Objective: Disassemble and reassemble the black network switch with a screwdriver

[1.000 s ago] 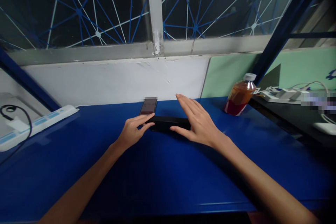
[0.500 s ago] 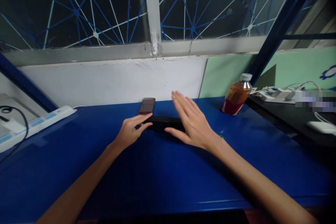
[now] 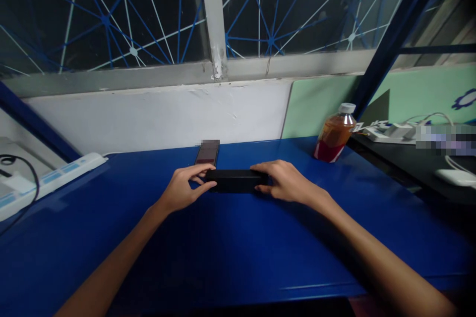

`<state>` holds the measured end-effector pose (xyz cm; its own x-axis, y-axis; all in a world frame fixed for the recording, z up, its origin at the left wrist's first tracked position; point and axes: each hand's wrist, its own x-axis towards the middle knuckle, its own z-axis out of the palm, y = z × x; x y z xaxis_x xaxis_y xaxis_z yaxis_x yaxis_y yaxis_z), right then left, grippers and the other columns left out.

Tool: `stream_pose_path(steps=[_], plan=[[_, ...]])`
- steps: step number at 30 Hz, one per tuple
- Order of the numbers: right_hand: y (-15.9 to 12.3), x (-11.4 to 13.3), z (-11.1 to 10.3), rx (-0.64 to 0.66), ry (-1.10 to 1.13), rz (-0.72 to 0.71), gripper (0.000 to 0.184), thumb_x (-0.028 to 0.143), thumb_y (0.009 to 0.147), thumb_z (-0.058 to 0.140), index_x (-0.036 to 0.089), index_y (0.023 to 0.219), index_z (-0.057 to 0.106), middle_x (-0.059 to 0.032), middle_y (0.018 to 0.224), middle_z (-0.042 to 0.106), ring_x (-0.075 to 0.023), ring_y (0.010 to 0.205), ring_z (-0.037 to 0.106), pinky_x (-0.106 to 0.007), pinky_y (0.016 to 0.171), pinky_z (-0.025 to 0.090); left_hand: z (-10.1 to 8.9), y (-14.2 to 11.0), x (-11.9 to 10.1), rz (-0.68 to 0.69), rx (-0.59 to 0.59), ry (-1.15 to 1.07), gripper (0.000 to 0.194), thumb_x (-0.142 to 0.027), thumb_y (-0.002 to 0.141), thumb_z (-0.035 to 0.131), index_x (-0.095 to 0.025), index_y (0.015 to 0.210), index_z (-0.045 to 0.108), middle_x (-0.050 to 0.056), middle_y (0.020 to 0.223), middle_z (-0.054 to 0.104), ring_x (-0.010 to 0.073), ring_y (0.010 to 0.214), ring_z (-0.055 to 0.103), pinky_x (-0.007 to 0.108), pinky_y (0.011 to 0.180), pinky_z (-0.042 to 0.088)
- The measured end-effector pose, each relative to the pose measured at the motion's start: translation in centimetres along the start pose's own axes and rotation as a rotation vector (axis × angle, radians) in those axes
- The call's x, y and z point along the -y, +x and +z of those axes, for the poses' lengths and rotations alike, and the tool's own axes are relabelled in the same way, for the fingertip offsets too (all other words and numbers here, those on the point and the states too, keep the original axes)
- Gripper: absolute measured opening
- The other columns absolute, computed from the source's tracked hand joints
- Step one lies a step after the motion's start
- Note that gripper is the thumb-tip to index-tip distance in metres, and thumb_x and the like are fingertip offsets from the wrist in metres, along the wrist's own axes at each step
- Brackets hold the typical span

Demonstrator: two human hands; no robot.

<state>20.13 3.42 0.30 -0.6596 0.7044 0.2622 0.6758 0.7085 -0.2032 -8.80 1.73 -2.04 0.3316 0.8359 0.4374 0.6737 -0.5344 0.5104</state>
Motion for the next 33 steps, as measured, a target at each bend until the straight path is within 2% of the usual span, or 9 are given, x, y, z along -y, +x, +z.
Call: stream_pose_path(steps=[3,6,9,12,16,20,24,28,33], plan=[[0.0,-0.1,0.4,-0.076,0.017,-0.059,0.037,0.020,0.080,0.059,0.020,0.117,0.061,-0.0053,0.101,0.070,-0.0212,0.083,0.065,-0.031,0.069,0.048,-0.3,0.0,-0.2,-0.004,0.115,0.068,0.044,-0.043,0.080,0.065,-0.023,0.119,0.062,0.007,0.115,0.066,0.0218,0.096,0.065,0.034,0.078,0.056],[0.1,0.1,1.0,-0.159,-0.002,-0.132,0.040,0.012,0.081,0.053,0.017,0.120,0.060,-0.0081,0.105,0.068,-0.0221,0.092,0.062,-0.032,0.071,0.047,-0.5,0.1,-0.2,0.010,0.251,0.109,0.042,-0.048,0.081,0.063,-0.027,0.117,0.063,0.005,0.117,0.065,0.0242,0.106,0.061,0.040,0.090,0.050],[0.2,0.3,1.7,-0.213,-0.016,-0.203,0.041,0.007,0.083,0.047,0.016,0.120,0.060,-0.0098,0.109,0.066,-0.0222,0.100,0.059,-0.032,0.075,0.048,-0.5,0.0,-0.4,0.021,0.320,0.105,0.045,-0.049,0.082,0.061,-0.029,0.122,0.060,0.005,0.121,0.063,0.0258,0.111,0.057,0.043,0.093,0.047],[0.1,0.2,2.4,-0.199,-0.021,-0.246,0.038,0.010,0.084,0.049,0.015,0.120,0.060,-0.0105,0.111,0.065,-0.0223,0.102,0.058,-0.034,0.077,0.048,-0.5,-0.1,-0.5,0.019,0.298,0.112,0.049,-0.049,0.080,0.063,-0.029,0.124,0.058,0.007,0.119,0.064,0.0267,0.108,0.059,0.044,0.091,0.048],[0.1,-0.1,3.0,-0.141,-0.003,-0.196,0.037,0.019,0.079,0.061,0.016,0.115,0.063,-0.0101,0.113,0.064,-0.0236,0.102,0.058,-0.034,0.075,0.050,-0.5,-0.2,-0.3,0.033,0.248,0.126,0.064,-0.050,0.072,0.070,-0.028,0.130,0.052,0.010,0.121,0.062,0.0281,0.105,0.060,0.045,0.088,0.049],[0.3,-0.1,3.1,-0.104,-0.012,-0.149,0.047,0.042,0.076,0.068,0.015,0.114,0.063,-0.0110,0.111,0.064,-0.0263,0.102,0.057,-0.037,0.074,0.050,-0.4,-0.3,0.0,0.058,0.238,0.138,0.070,-0.051,0.070,0.071,-0.027,0.133,0.050,0.011,0.117,0.064,0.0279,0.101,0.062,0.043,0.084,0.051],[0.3,0.0,2.7,-0.095,-0.024,-0.120,0.062,0.059,0.072,0.066,0.013,0.113,0.063,-0.0123,0.110,0.063,-0.0275,0.101,0.056,-0.039,0.076,0.050,-0.3,-0.2,0.1,0.028,0.260,0.177,0.075,-0.055,0.067,0.072,-0.025,0.132,0.051,0.012,0.122,0.061,0.0303,0.107,0.059,0.045,0.086,0.050],[0.3,0.0,2.3,-0.102,-0.037,-0.093,0.063,0.064,0.071,0.063,0.013,0.108,0.066,-0.0122,0.107,0.064,-0.0280,0.099,0.057,-0.039,0.076,0.050,-0.1,-0.3,0.0,0.010,0.330,0.230,0.078,-0.057,0.064,0.073,-0.023,0.130,0.052,0.012,0.123,0.058,0.0307,0.112,0.054,0.046,0.094,0.045],[0.2,-0.2,2.3,-0.114,-0.050,-0.099,0.067,0.068,0.069,0.062,0.013,0.107,0.067,-0.0131,0.104,0.064,-0.0285,0.096,0.056,-0.041,0.076,0.049,-0.1,-0.5,0.0,0.059,0.352,0.265,0.069,-0.056,0.069,0.071,-0.030,0.130,0.052,0.009,0.122,0.056,0.0303,0.111,0.053,0.048,0.092,0.044]])
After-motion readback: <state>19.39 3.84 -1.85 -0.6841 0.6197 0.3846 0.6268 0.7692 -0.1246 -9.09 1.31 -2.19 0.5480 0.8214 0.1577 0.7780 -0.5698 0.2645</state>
